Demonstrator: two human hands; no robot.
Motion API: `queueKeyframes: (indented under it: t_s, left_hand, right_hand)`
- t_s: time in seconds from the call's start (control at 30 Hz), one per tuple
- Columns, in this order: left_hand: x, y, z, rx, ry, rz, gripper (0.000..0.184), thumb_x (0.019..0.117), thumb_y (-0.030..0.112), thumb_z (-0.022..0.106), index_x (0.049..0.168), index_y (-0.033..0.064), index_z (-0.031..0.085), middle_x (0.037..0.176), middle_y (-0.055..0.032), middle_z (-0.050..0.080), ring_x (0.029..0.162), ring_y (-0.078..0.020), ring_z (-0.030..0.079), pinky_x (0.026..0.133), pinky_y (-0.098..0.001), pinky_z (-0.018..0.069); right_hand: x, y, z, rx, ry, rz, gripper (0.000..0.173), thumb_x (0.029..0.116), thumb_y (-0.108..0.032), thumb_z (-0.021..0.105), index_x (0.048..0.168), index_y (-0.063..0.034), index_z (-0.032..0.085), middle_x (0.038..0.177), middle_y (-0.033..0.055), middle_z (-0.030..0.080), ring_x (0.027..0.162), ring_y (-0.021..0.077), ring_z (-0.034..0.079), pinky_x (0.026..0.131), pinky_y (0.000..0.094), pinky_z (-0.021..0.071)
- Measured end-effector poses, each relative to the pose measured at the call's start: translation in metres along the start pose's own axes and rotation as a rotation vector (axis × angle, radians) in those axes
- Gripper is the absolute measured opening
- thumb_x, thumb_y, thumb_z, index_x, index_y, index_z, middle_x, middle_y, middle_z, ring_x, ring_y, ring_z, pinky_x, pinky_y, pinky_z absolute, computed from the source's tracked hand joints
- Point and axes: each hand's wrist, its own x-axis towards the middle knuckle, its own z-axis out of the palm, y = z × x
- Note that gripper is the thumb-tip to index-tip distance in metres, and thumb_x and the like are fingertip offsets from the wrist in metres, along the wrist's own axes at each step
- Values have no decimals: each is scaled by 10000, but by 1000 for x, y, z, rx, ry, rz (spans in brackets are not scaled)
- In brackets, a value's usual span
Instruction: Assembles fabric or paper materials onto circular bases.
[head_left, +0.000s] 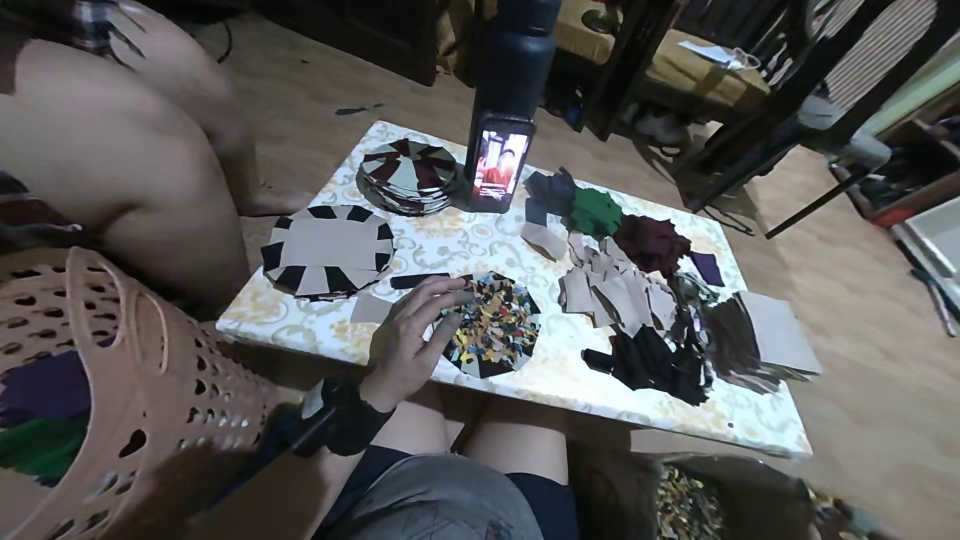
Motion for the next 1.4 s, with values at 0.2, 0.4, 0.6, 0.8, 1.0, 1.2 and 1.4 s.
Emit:
queueKeyframes:
  t_s: [0.2, 0.4, 0.6, 0.8, 1.0, 1.2, 1.4]
  left_hand:
    - [-4, -2, 3, 79, 41, 44, 283, 1025, 300, 566, 1176, 141, 745, 1410, -67, 603, 1383, -228, 508, 1072, -480, 500]
    - [-3, -1, 6, 246, 75, 61, 246, 988, 322, 639, 1140, 177, 767, 1376, -46, 632, 1361, -247, 523, 1080, -519, 463]
    - [-2, 0, 7, 231, 78, 13, 244, 962, 325, 674, 1122, 170, 775, 1355, -59, 647, 1351, -265, 531, 1074, -527, 450]
    - [-1, 3, 8, 153, 119, 12, 222, 964, 253, 663, 1098, 109, 767, 1330, -85, 654, 1321, -240, 561, 1060, -458, 498]
    - [-3, 3, 5, 116, 135, 8, 217, 974, 219, 654, 1104, 76, 754, 1322, -107, 644, 1306, -215, 576, 1002, -360, 563]
    - [-3, 2, 6, 84, 155, 30, 211, 971, 197, 652, 1083, 46, 748, 1307, -127, 646, 1276, -203, 600, 956, -332, 584]
    - [-1, 4, 4, 69, 143, 0, 215, 958, 199, 684, 1108, 60, 748, 1320, -122, 636, 1276, -199, 600, 950, -331, 595]
  right_hand:
    - [38, -5, 144, 54, -541, -147, 129, 903, -254, 760, 1030, -257, 740, 1057, -61, 746, 893, 86, 718, 759, 285, 628]
    - [47, 24, 269, -156, -985, -206, 111, 914, 29, 643, 1020, 15, 677, 957, 38, 716, 845, 72, 693, 788, 273, 605]
    - [49, 23, 281, -522, -963, -375, 166, 922, -44, 683, 1079, 7, 700, 1025, 120, 701, 855, 134, 696, 775, 276, 595]
    - [43, 25, 273, -395, -848, -483, 150, 948, -44, 631, 1066, 16, 701, 1003, 104, 698, 842, 86, 685, 763, 231, 589]
    - [24, 45, 291, -567, -913, -559, 148, 942, -126, 682, 1056, -53, 741, 1047, 97, 719, 914, 188, 711, 816, 376, 602]
    - [20, 32, 289, -390, -819, -615, 101, 938, -66, 679, 1011, -25, 734, 956, 82, 713, 845, 110, 690, 758, 250, 589]
    - [2, 50, 304, -514, -926, -599, 160, 950, -138, 679, 1069, -48, 736, 1020, 108, 712, 911, 205, 711, 792, 383, 601]
